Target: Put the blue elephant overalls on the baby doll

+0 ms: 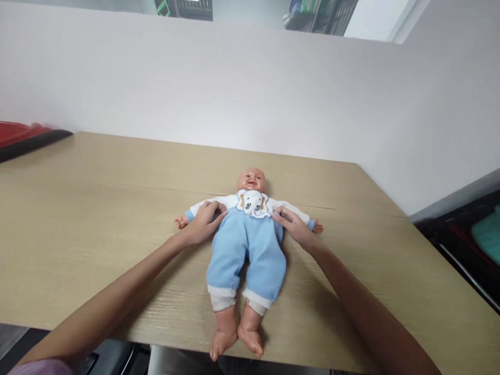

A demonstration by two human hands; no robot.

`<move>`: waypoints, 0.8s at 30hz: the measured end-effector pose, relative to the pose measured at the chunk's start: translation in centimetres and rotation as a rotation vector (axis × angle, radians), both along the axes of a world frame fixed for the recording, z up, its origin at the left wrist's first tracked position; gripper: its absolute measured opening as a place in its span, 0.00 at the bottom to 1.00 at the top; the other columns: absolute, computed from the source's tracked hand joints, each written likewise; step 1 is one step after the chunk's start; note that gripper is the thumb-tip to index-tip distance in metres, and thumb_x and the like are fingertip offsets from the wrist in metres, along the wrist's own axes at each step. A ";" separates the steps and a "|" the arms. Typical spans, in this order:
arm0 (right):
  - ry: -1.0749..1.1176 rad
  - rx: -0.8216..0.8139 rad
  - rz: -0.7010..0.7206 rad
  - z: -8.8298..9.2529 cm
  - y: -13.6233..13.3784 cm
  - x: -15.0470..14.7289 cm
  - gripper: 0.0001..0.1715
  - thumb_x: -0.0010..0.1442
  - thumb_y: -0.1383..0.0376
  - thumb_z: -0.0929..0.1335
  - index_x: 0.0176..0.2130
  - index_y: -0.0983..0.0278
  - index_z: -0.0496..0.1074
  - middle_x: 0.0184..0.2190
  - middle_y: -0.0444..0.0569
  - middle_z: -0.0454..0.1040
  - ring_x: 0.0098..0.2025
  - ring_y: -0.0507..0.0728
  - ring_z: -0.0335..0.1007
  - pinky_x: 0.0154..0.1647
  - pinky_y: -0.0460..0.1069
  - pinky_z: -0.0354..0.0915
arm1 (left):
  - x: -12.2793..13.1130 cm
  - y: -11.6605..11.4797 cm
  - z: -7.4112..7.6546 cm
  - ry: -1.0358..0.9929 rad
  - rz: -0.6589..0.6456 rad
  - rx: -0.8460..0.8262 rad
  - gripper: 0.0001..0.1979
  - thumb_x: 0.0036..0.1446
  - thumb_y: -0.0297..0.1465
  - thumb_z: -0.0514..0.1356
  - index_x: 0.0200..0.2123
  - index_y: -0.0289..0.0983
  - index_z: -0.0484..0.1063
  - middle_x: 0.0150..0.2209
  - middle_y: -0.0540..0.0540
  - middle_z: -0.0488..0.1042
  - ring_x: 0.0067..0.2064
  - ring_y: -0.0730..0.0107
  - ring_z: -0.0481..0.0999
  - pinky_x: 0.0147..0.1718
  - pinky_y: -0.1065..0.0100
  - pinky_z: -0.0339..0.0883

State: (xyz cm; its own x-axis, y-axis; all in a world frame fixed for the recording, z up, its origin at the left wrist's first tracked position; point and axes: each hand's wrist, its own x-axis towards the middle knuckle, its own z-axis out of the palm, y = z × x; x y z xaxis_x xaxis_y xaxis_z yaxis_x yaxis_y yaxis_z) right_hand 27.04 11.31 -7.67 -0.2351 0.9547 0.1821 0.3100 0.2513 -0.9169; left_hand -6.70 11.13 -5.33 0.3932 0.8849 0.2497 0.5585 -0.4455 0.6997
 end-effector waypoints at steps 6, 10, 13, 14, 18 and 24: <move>0.014 -0.013 -0.106 -1.0 1.1 0.7 0.30 0.70 0.33 0.65 0.42 0.56 0.67 0.32 0.41 0.70 0.33 0.57 0.68 0.38 0.50 0.67 | 0.1 1.5 0.8 0.095 -0.030 -0.122 0.20 0.74 0.52 0.51 0.45 0.42 0.69 0.38 0.48 0.77 0.41 0.57 0.75 0.54 0.51 0.67; -0.155 0.144 -0.170 -1.2 0.8 0.9 0.25 0.70 0.40 0.70 0.41 0.57 0.70 0.34 0.45 0.74 0.37 0.60 0.71 0.43 0.53 0.68 | 0.4 1.7 0.3 0.262 0.034 0.053 0.21 0.74 0.52 0.50 0.43 0.41 0.68 0.42 0.44 0.78 0.45 0.51 0.77 0.57 0.45 0.65; -0.401 0.346 -0.231 -1.1 0.3 1.5 0.20 0.75 0.46 0.66 0.42 0.59 0.72 0.40 0.53 0.79 0.45 0.65 0.75 0.52 0.57 0.69 | 0.5 1.6 -0.1 0.331 0.074 0.148 0.18 0.74 0.48 0.50 0.42 0.42 0.68 0.44 0.40 0.76 0.44 0.50 0.76 0.54 0.45 0.68; -0.482 0.398 -0.253 -1.1 0.2 1.9 0.19 0.75 0.48 0.66 0.43 0.59 0.73 0.43 0.55 0.80 0.48 0.66 0.75 0.55 0.59 0.69 | 0.5 1.6 -0.1 0.332 0.087 0.160 0.16 0.74 0.47 0.51 0.41 0.42 0.67 0.44 0.40 0.75 0.44 0.50 0.76 0.53 0.45 0.69; -0.783 0.557 -0.395 -1.1 0.0 4.8 0.26 0.70 0.50 0.70 0.59 0.63 0.74 0.63 0.66 0.75 0.65 0.75 0.69 0.66 0.68 0.64 | 0.2 1.4 0.1 0.202 0.147 0.184 0.09 0.72 0.40 0.54 0.44 0.42 0.67 0.46 0.40 0.76 0.48 0.49 0.77 0.53 0.47 0.71; -0.849 0.557 -0.329 -0.1 1.1 8.9 0.23 0.67 0.53 0.69 0.55 0.63 0.77 0.49 0.58 0.84 0.51 0.71 0.79 0.76 0.78 0.51 | 3.8 1.3 2.8 0.006 0.032 0.302 0.11 0.73 0.40 0.57 0.52 0.41 0.69 0.54 0.37 0.76 0.59 0.48 0.75 0.62 0.49 0.69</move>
State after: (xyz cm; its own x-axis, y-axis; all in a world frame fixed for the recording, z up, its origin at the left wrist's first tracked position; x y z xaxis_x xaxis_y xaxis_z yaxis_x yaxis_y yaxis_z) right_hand 35.91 12.36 -7.76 -0.2356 0.8272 0.5101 0.9223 0.3558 -0.1510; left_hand -2.92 12.42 -2.51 0.3684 0.7830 0.5011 0.5791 -0.6150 0.5353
